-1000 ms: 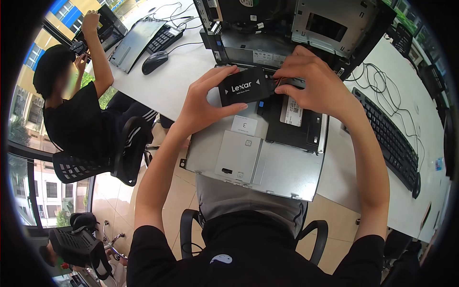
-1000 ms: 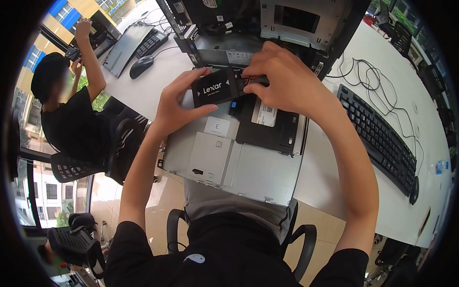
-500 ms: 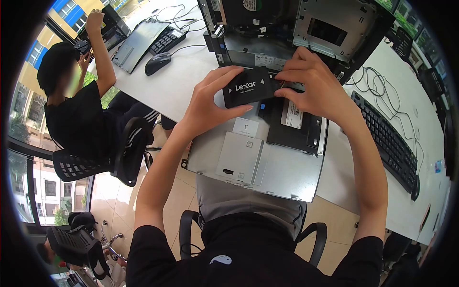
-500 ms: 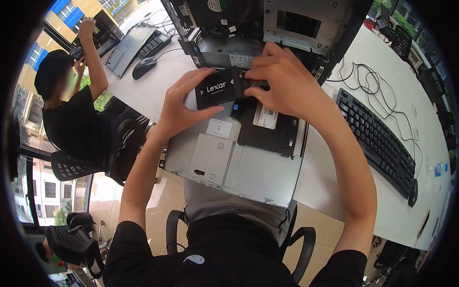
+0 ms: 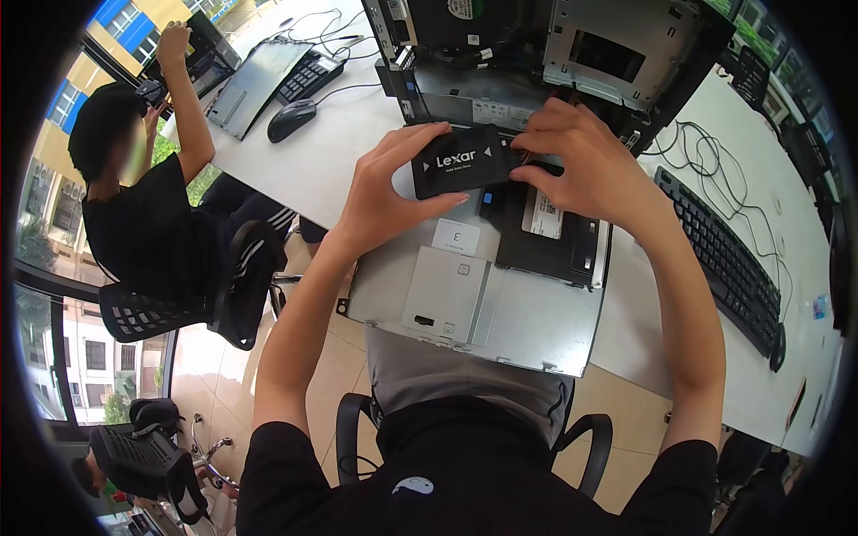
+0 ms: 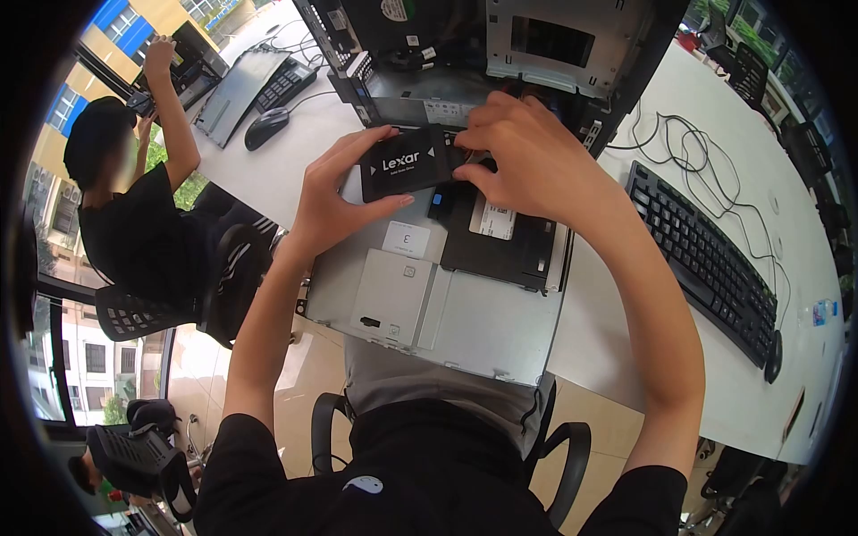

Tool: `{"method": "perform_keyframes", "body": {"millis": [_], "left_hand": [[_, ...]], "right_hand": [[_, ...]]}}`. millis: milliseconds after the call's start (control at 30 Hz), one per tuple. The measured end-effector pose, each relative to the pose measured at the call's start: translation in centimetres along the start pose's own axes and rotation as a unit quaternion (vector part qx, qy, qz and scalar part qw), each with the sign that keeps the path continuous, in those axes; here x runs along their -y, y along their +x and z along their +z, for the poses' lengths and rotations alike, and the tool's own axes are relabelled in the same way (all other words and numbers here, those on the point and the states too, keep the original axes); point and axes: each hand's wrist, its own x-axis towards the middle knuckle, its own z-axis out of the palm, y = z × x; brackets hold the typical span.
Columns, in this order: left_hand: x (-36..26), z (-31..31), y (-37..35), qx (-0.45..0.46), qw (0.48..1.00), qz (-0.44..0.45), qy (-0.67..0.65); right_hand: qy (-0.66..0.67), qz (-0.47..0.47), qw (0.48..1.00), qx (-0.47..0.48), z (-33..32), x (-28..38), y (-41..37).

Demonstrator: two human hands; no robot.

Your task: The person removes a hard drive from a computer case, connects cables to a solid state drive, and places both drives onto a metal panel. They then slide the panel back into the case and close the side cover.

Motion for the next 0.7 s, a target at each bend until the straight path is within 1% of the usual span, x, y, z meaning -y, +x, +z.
{"method": "perform_keyframes", "body": {"millis": [67,167,267,367,467,567,667,700], "left_hand": [[0.2,0.1,0.0,0.000,1.000,-0.007,-0.019],[0.0,0.5,-0.2,-0.021,0.984,-0.077,-0.156],[-1.2,0.1,0.2,-0.049,0.930,-0.179,-0.318],[-1.1,-0.9,0.5,-0.024,0.875,-0.277,-0.396],[-1.2,-1.5,0.8,0.009,0.816,-0.329,-0.475],[-2.2,-1.1,0.9,-0.017,0.813,-0.339,-0.474],[-2.2,-0.8,0.6,-0.020,0.829,-0.324,-0.455],[-2.3,-0.7,0.6,-0.024,0.837,-0.319,-0.444]], "right_hand": [[-0.004,-0.003,1.000,-0.005,0.1,0.0,0.0],[0.020,-0.019,0.999,-0.030,0.0,-0.2,0.2],[0.030,-0.029,0.997,-0.066,-0.2,-0.3,0.4],[0.052,-0.013,0.995,-0.088,0.0,-0.5,0.5],[0.063,0.008,0.995,-0.078,0.1,-0.3,0.5],[0.082,0.047,0.994,-0.045,-0.1,0.0,0.4],[0.078,0.079,0.994,0.010,-0.4,0.1,0.4],[0.070,0.077,0.994,0.013,-0.3,0.1,0.4]]}}
